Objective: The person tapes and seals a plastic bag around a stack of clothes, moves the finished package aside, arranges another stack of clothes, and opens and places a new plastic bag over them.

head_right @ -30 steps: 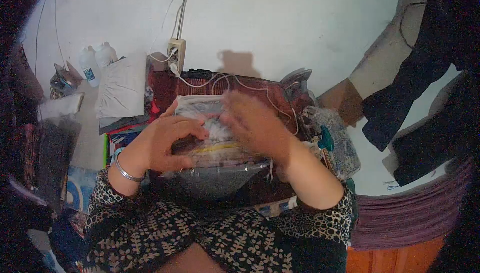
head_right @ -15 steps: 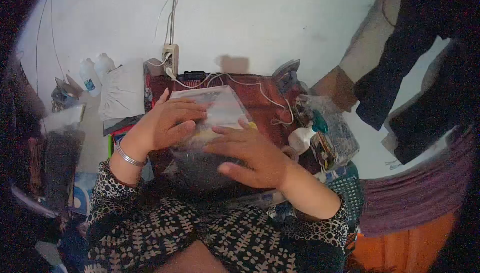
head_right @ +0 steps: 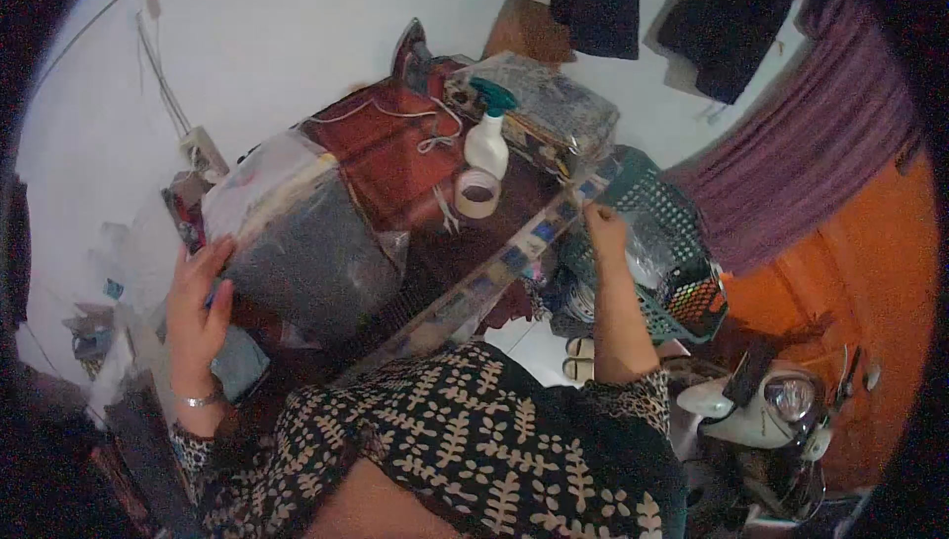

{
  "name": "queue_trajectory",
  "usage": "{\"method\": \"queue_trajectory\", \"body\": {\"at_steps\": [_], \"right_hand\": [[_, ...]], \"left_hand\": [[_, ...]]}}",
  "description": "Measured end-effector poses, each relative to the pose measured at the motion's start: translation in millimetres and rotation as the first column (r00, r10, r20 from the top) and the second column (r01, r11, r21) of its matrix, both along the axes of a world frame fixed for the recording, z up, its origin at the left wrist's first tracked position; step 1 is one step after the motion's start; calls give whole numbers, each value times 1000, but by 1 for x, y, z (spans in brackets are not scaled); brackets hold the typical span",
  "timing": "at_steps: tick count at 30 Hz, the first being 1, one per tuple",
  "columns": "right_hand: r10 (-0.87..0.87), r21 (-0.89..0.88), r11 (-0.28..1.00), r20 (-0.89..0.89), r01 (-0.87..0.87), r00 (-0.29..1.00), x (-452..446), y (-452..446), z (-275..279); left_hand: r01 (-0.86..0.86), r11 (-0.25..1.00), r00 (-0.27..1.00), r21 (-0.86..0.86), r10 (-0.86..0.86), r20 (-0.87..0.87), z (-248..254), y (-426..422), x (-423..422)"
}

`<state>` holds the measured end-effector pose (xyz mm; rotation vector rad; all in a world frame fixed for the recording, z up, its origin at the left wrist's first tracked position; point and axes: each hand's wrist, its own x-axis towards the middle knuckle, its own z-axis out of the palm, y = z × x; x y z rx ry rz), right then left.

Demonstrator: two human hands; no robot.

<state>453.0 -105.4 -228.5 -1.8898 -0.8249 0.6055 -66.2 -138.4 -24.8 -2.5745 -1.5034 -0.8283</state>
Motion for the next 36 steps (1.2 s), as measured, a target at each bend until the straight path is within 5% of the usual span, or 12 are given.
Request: {"method": "queue_trajectory", "body": {"at_steps": [1, 5, 6, 9, 11, 16, 20, 23, 25, 27, 32, 36], "right_hand": [[-49, -216, 973, 131, 77, 990, 10, 0, -24], [52, -282, 958, 12, -46, 999, 41, 10, -135], [5, -207, 977, -255, -60, 967, 39, 15, -149], [-9, 4, 1000, -878, 26, 479, 34, 24, -177], [29, 51, 995, -974, 90, 226, 35, 26, -181], [244, 296, 948, -912, 117, 329, 57, 49, -216], [151, 239, 938, -934, 251, 324, 49, 51, -207], [-231, 83, 954, -413, 289, 881, 51, 30, -172], [-270, 20, 962, 238, 273, 933, 54, 25, -138], [-197, 97, 980, 378, 173, 905, 37, 10, -63], [195, -184, 976, 486, -119, 852, -48, 15, 122], [695, 1, 678, 324, -735, 641, -127, 38, 223]], "left_hand": [[-11, 1000, 1000, 14, 11, -9, 2, -2, 0], [-25, 1000, 1000, 14, 25, 11, 1, -2, -5], [-30, 999, 1000, 13, 30, 9, 0, -1, -7], [-35, 999, 999, 5, 35, 27, -1, 1, -11], [-39, 999, 998, 2, 38, 46, -3, 0, -13], [-71, 997, 995, -27, 73, 74, -4, -1, -17], [-99, 995, 992, -20, 100, 74, -3, -7, -15], [-136, 991, 985, -1, 135, 105, -4, -8, -12], [-176, 982, 967, 72, 159, 200, -7, -6, -12], [-189, 979, 966, 74, 172, 195, -8, -7, -17], [-90, 994, 981, 69, 77, 178, -12, -3, -28], [-41, 990, 974, 132, 10, 228, -12, -3, -20]]}}
